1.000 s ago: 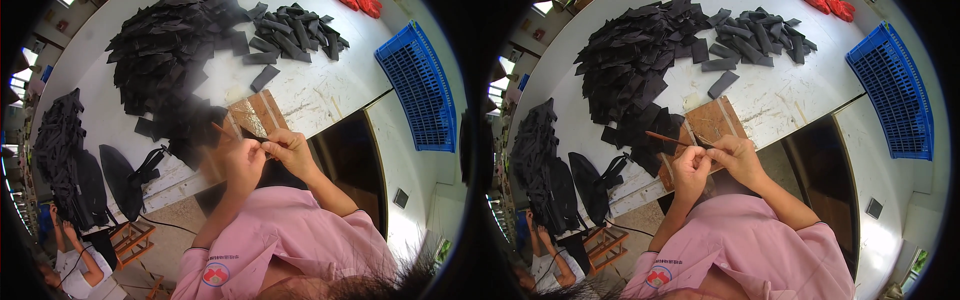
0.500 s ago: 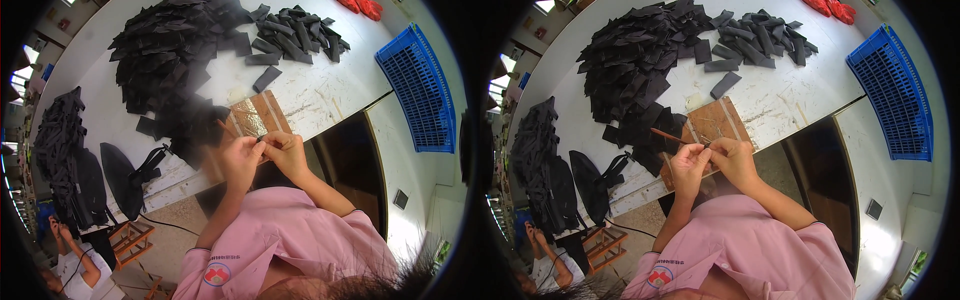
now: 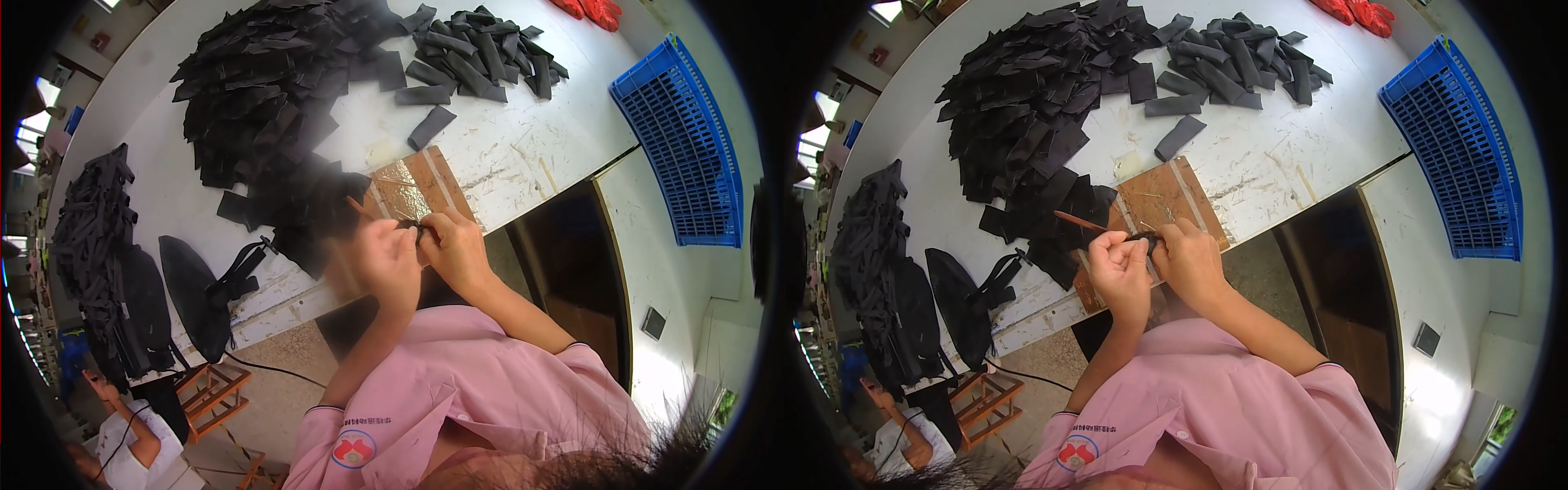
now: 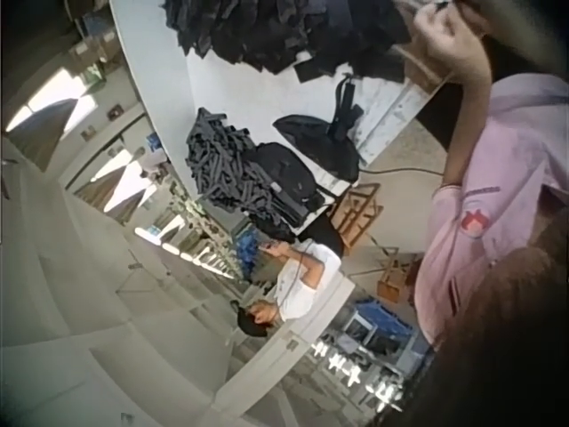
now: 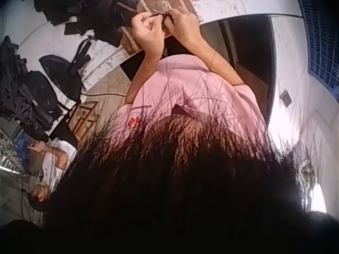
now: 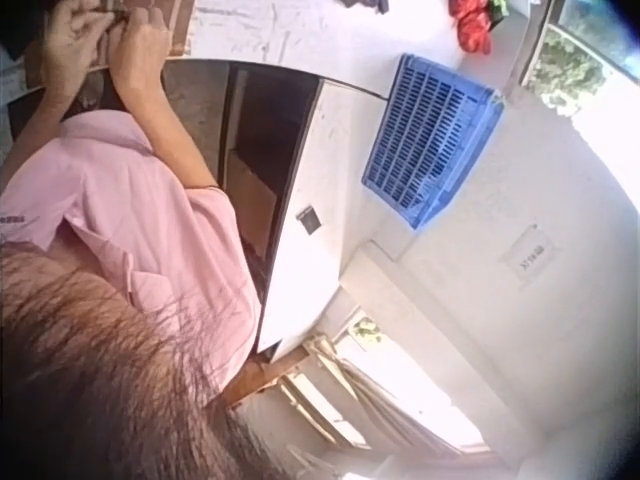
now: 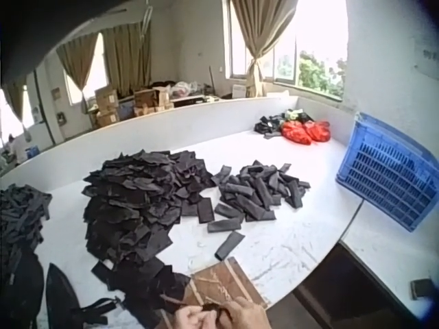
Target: Assembling and gluing small black material strips at a workshop table.
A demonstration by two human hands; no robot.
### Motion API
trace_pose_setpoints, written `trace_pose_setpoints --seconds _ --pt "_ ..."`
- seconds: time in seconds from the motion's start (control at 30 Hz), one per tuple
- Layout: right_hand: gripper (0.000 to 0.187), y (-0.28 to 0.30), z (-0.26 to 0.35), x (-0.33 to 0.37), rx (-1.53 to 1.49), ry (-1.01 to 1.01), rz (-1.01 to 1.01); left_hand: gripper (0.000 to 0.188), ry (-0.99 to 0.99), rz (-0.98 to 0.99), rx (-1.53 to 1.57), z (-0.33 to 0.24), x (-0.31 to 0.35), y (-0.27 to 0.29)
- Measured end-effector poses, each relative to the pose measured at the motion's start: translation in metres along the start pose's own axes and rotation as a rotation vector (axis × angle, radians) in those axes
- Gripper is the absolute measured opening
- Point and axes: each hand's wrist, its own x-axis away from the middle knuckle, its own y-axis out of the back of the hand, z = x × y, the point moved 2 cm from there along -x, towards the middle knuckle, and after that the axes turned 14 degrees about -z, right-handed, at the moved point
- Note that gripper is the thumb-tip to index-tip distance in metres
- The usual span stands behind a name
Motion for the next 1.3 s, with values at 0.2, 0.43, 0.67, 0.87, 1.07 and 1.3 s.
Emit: trace_pose_setpoints --seconds 0.2,0.43,0.67,0.87,1.07,1.3 --pt "0.008 -0.005 -0.017 -0.003 -0.562 -0.488 0.165 0.021 0.677 0.174 0.575 -0.030 -0.014 0.009" --pt "0.011 -0.002 0.026 -0.011 -1.393 -1.221 0.503 0.018 -0.300 0.004 -0.327 -0.016 -0.022 0.021" --pt "0.016 -0.015 0.003 -0.009 -1.182 -0.910 0.390 0.022 0.574 0.275 0.537 -0.050 -0.023 0.023" --pt "0.011 -0.004 0.026 -0.014 -1.376 -0.832 0.537 0.028 0.524 0.495 0.601 -0.063 -0.019 0.028" --pt "0.007 0.004 0.042 -0.027 -0.674 0.067 0.093 0.013 0.102 0.130 0.118 -0.061 -0.021 0.030" --pt "0.009 0.011 0.066 -0.045 -0.571 0.278 -0.061 0.013 0.325 0.126 0.519 -0.086 -0.035 0.028"
